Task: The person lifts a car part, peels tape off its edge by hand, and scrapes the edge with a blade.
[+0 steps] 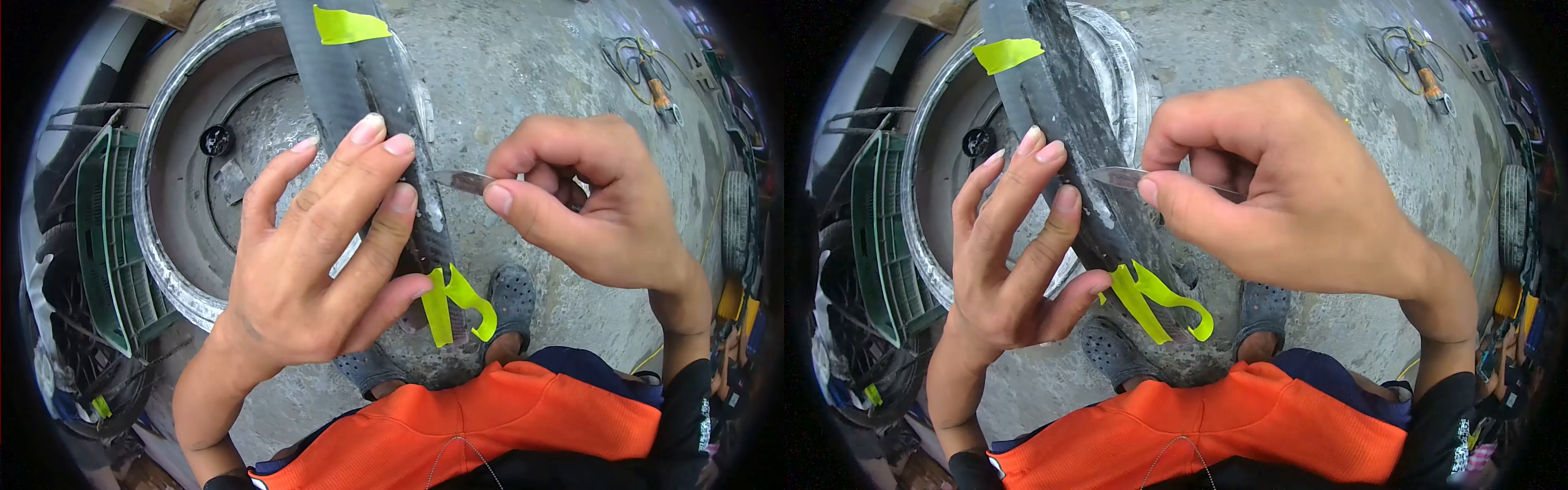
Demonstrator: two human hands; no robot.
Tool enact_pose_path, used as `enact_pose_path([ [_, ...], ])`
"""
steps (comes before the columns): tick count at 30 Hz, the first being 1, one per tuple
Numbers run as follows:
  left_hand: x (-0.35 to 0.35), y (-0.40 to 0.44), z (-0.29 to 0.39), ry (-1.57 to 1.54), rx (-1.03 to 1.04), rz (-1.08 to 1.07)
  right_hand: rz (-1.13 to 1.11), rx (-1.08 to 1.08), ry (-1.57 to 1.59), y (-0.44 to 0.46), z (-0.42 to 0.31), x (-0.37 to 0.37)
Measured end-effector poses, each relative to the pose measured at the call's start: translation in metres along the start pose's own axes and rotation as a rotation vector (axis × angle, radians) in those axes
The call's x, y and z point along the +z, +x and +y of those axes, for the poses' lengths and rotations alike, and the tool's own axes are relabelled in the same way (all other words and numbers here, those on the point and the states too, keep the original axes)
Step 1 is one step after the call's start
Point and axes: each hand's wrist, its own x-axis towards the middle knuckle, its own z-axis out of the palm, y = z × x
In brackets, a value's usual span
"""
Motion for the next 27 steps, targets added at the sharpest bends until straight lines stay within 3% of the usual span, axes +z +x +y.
enact_pose_path([
  [9, -0.002, 0.003, 0.006, 0.040, -0.007, -0.011, -0.085, 0.057, 0.030, 0.007, -0.005, -0.006],
  [12, -0.001, 0.005, 0.009, 0.058, -0.002, -0.005, -0.123, 0.109, 0.167, 0.009, 0.000, -0.004],
  [20, 0.003, 0.007, 0.015, 0.085, -0.009, 0.027, -0.178, 0.479, 0.619, 0.008, 0.008, 0.002],
  [24, 0.001, 0.005, 0.008, 0.061, 0.003, 0.005, -0.201, 0.444, 0.757, 0.006, 0.017, 0.004],
  [27, -0.002, 0.001, 0.005, 0.020, -0.008, -0.010, -0.103, 0.315, 0.477, 0.002, 0.010, 0.003],
])
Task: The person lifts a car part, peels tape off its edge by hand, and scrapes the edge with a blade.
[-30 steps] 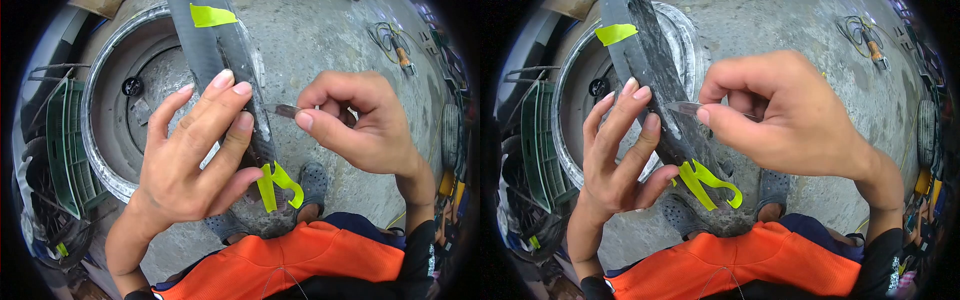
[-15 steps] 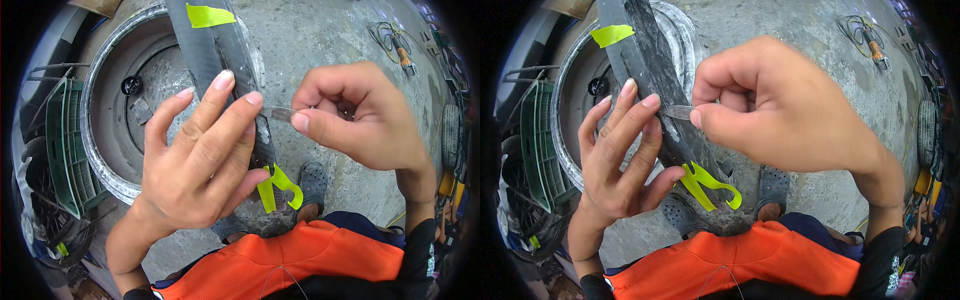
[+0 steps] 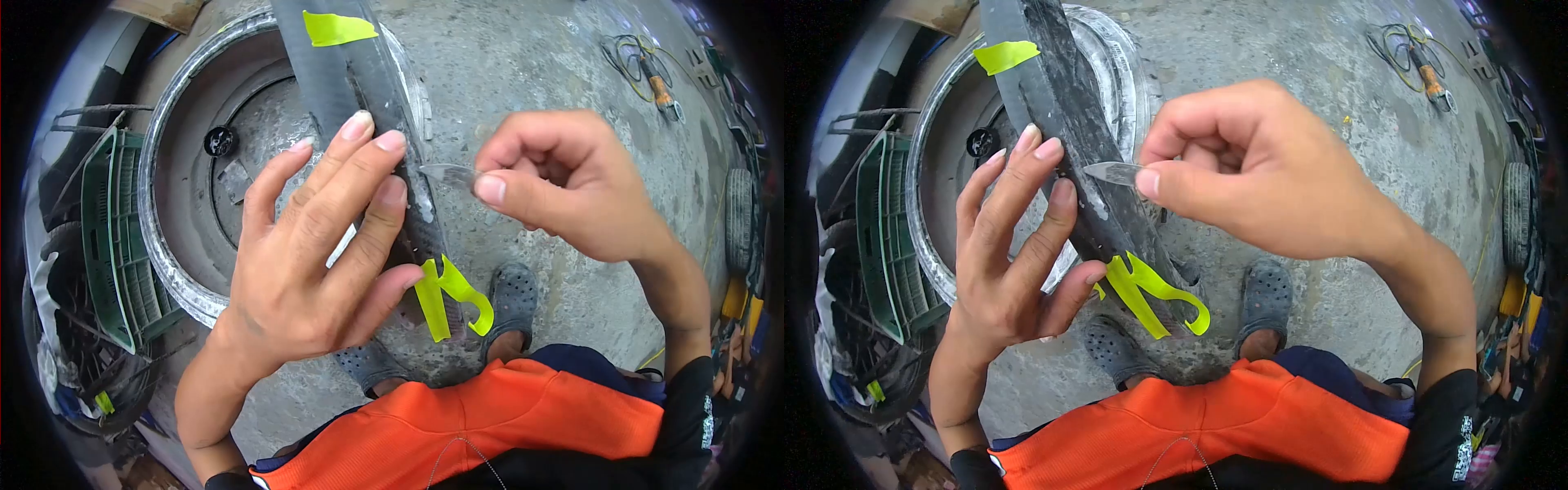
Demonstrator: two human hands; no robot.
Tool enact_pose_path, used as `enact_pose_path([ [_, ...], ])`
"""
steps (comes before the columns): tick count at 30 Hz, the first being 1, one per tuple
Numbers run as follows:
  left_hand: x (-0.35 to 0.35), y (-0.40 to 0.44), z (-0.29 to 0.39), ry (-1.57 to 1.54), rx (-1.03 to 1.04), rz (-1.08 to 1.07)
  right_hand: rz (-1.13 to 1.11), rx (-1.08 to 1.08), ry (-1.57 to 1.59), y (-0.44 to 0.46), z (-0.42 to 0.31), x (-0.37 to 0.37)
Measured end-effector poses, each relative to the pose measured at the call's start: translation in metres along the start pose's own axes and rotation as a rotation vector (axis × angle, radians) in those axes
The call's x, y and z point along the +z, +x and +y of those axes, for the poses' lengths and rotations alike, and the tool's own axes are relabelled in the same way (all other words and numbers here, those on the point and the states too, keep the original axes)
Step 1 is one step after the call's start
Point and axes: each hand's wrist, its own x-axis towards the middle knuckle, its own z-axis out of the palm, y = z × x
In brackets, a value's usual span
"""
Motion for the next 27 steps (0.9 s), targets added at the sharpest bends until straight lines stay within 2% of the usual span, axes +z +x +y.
enact_pose_path([
  [2, 0.000, 0.000, -0.001, -0.013, 0.007, 0.004, 0.042, -0.180, -0.236, -0.004, 0.003, -0.003],
  [6, 0.001, 0.001, -0.003, -0.010, 0.024, 0.009, 0.055, -0.206, -0.325, -0.006, -0.001, -0.002],
  [8, 0.001, 0.000, -0.002, 0.006, 0.027, 0.008, 0.049, -0.285, -0.385, -0.006, -0.001, -0.001],
  [15, 0.004, 0.004, 0.005, 0.040, 0.025, 0.003, 0.075, -0.239, -0.396, -0.007, -0.002, 0.010],
  [17, 0.006, 0.003, 0.005, 0.027, 0.041, 0.036, 0.036, 0.004, 0.028, -0.004, 0.004, 0.014],
  [18, 0.007, 0.003, 0.005, 0.027, 0.040, 0.036, 0.036, 0.005, 0.027, -0.002, 0.002, 0.013],
  [20, 0.008, 0.005, 0.006, 0.019, 0.048, 0.040, -0.076, 0.217, 0.285, 0.000, -0.003, 0.009],
  [24, 0.004, 0.004, 0.005, 0.036, 0.017, 0.008, -0.029, 0.126, 0.256, 0.003, 0.003, 0.016],
  [26, 0.002, 0.001, 0.000, 0.022, 0.015, -0.023, 0.000, -0.027, 0.107, -0.002, 0.008, 0.015],
  [27, 0.002, 0.001, 0.000, 0.023, 0.014, -0.023, -0.002, -0.028, 0.107, -0.004, 0.010, 0.014],
])
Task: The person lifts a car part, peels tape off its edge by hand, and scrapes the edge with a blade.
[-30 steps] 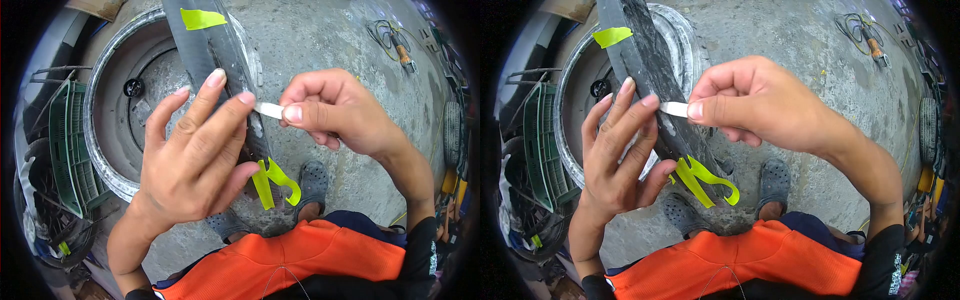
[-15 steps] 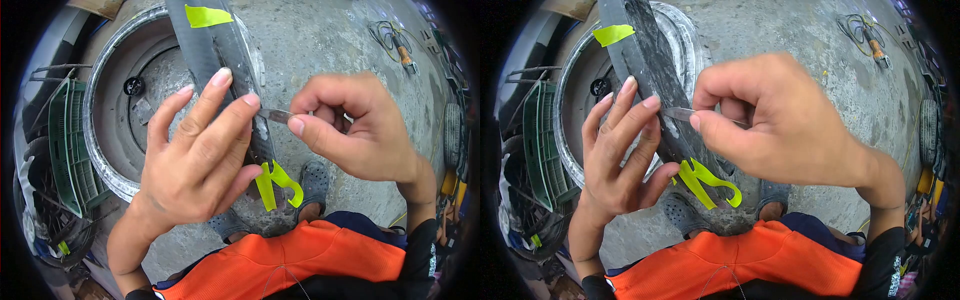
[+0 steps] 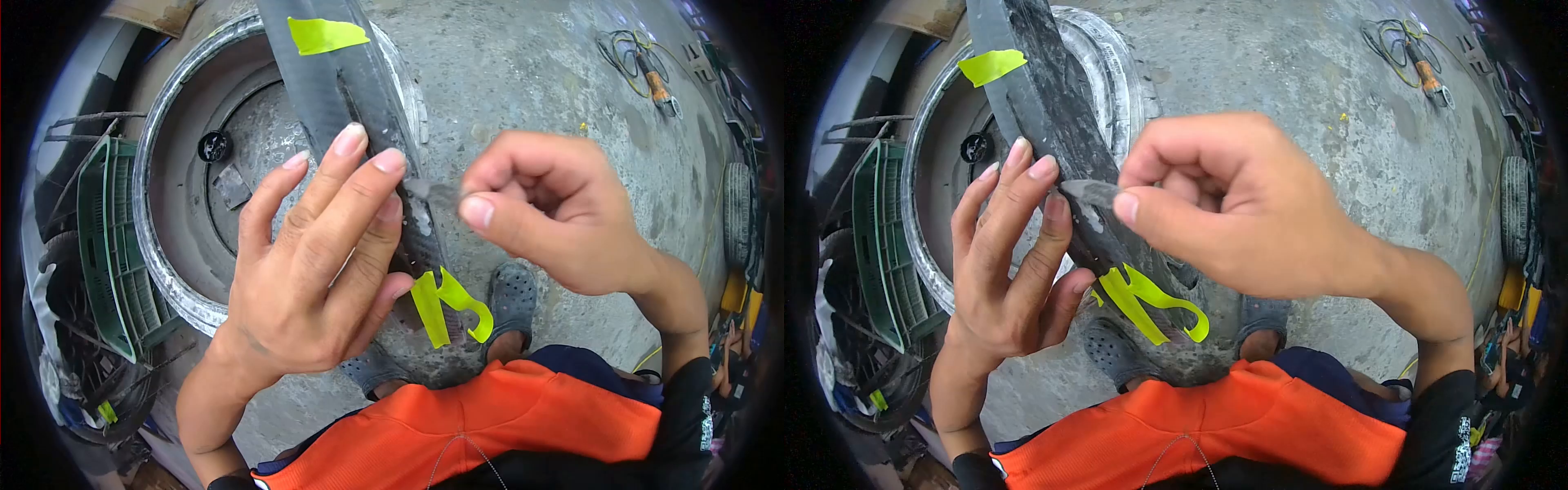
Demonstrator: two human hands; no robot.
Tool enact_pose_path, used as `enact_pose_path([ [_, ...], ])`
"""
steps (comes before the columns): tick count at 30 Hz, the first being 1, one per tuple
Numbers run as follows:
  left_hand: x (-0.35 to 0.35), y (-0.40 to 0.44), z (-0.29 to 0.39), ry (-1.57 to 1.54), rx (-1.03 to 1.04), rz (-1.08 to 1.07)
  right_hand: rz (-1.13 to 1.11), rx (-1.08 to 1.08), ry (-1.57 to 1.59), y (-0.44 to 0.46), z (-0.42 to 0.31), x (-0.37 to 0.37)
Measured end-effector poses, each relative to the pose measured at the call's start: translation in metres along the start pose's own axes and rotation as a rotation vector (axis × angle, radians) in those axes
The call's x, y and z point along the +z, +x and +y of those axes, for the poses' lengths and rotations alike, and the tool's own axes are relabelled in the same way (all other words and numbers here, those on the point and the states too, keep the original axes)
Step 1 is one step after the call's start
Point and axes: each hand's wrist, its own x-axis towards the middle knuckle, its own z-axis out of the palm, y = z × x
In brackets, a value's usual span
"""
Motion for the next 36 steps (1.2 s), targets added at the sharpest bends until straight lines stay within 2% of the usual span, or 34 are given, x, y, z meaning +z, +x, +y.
enact_pose_path([
  [2, 0.000, -0.001, -0.001, -0.035, 0.006, 0.011, 0.089, -0.188, -0.203, -0.005, 0.004, -0.002],
  [5, 0.001, 0.000, -0.002, -0.049, 0.022, 0.017, 0.114, -0.258, -0.386, -0.011, 0.001, -0.003],
  [8, 0.001, -0.001, -0.002, -0.057, 0.012, 0.023, 0.127, -0.302, -0.440, -0.012, 0.002, -0.001],
  [14, -0.001, 0.000, -0.001, -0.049, 0.001, 0.005, 0.142, -0.259, -0.479, -0.011, -0.005, 0.007],
  [21, 0.004, 0.001, 0.004, -0.068, 0.002, 0.035, 0.135, -0.140, -0.248, -0.010, 0.003, 0.013],
  [23, 0.002, 0.001, 0.005, -0.048, -0.004, 0.025, 0.062, 0.000, 0.024, -0.006, 0.004, 0.012],
  [24, 0.002, 0.002, 0.005, -0.049, -0.001, 0.027, 0.065, -0.001, 0.023, -0.004, 0.003, 0.011],
  [26, 0.002, 0.002, 0.005, -0.022, 0.012, 0.024, 0.005, 0.143, 0.218, 0.000, 0.001, 0.008],
  [30, 0.003, 0.000, 0.000, -0.033, 0.025, 0.030, -0.018, 0.074, 0.246, 0.001, 0.008, 0.009],
  [32, 0.004, -0.002, -0.001, -0.062, -0.003, 0.057, 0.092, -0.047, 0.029, -0.005, 0.011, 0.010],
  [36, 0.003, -0.002, -0.002, -0.065, 0.006, 0.049, 0.154, -0.154, -0.103, -0.010, 0.015, 0.014],
])
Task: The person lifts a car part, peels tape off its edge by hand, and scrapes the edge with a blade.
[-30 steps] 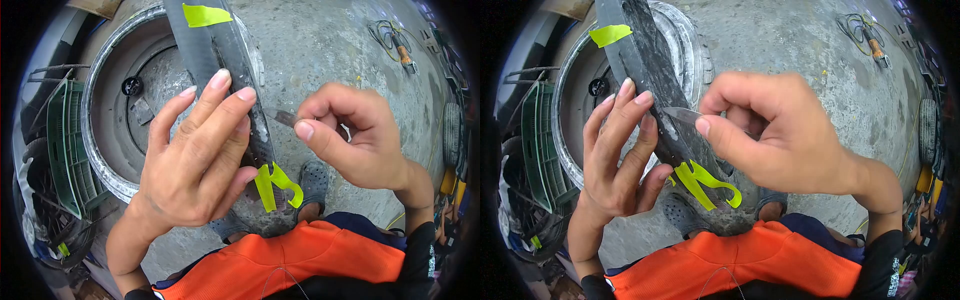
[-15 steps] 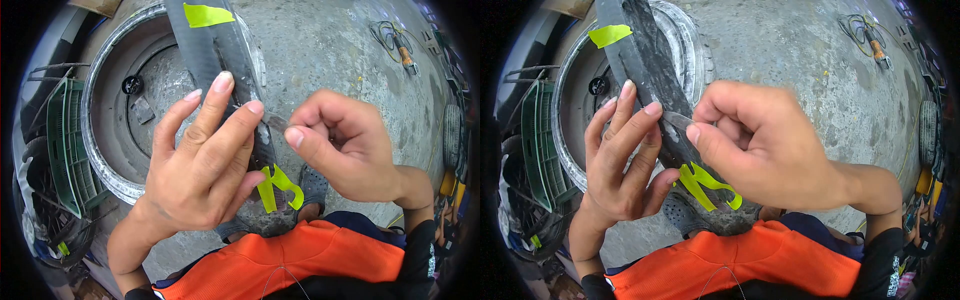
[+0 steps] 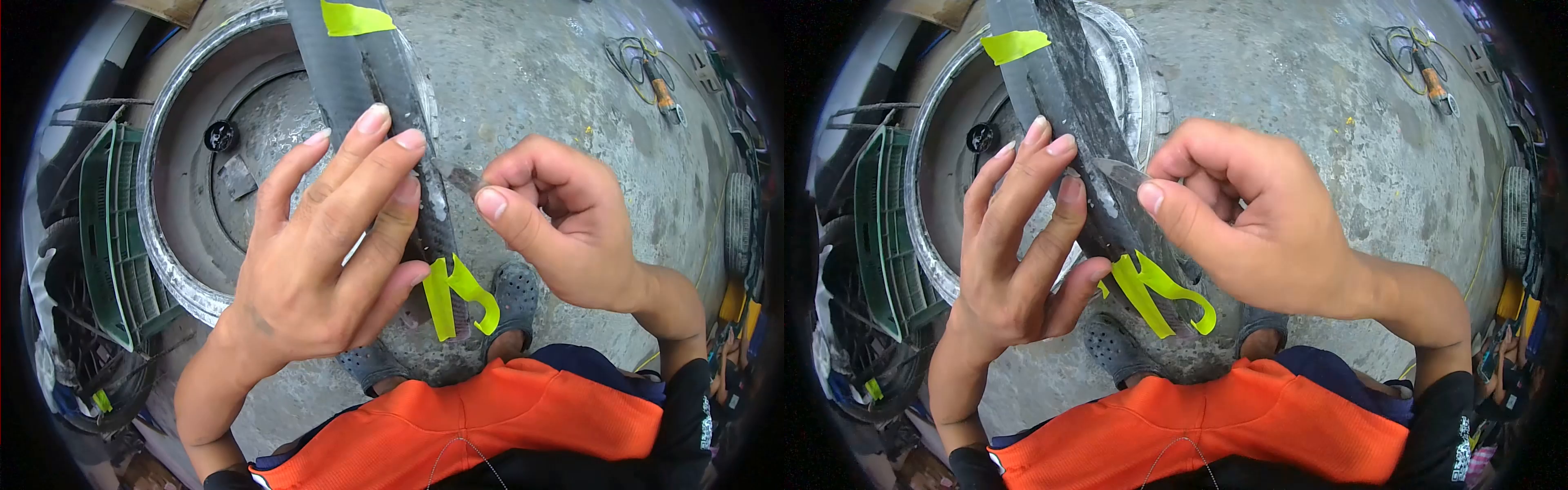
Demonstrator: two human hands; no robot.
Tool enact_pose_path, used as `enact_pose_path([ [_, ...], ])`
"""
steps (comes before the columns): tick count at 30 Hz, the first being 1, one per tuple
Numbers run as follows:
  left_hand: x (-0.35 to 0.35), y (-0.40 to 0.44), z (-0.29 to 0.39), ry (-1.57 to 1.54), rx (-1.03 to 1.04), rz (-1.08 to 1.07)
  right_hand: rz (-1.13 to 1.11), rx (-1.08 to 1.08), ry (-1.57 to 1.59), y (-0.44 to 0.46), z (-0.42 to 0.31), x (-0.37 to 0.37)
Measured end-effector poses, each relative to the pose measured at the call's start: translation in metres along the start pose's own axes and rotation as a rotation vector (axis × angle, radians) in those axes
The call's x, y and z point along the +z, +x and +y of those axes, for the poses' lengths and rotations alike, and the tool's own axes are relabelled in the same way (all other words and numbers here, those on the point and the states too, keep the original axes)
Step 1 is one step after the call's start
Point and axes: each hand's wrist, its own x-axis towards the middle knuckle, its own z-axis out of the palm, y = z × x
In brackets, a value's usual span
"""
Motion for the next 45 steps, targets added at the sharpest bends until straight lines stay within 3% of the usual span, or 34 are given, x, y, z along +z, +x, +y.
enact_pose_path([
  [5, -0.002, 0.003, 0.001, 0.016, -0.011, -0.027, 0.052, -0.103, -0.215, -0.002, -0.006, 0.003],
  [12, 0.000, 0.003, 0.003, 0.030, 0.006, -0.018, 0.042, -0.031, -0.273, -0.002, -0.018, 0.007],
  [23, 0.001, 0.006, 0.007, 0.015, -0.014, -0.002, -0.174, 0.281, 0.242, 0.016, -0.014, -0.003],
  [31, -0.019, -0.010, -0.008, -0.150, -0.098, 0.029, -0.086, 0.018, 0.073, 0.002, 0.001, -0.015],
  [35, -0.002, -0.018, -0.006, -0.400, -0.215, 0.209, -0.074, 0.003, 0.043, 0.003, 0.001, -0.017],
  [37, 0.001, -0.022, -0.005, -0.571, -0.379, 0.368, -0.070, -0.013, 0.000, 0.002, 0.000, -0.017],
  [39, 0.000, -0.023, -0.006, -0.548, -0.399, 0.382, -0.065, -0.030, -0.044, 0.002, -0.001, -0.016],
  [42, -0.003, -0.033, -0.004, -0.542, -0.720, 0.191, -0.069, 0.020, -0.062, 0.002, -0.008, -0.017],
  [45, 0.005, -0.034, -0.012, -0.343, -0.581, 0.245, -0.059, -0.005, -0.206, 0.001, -0.018, -0.015],
])
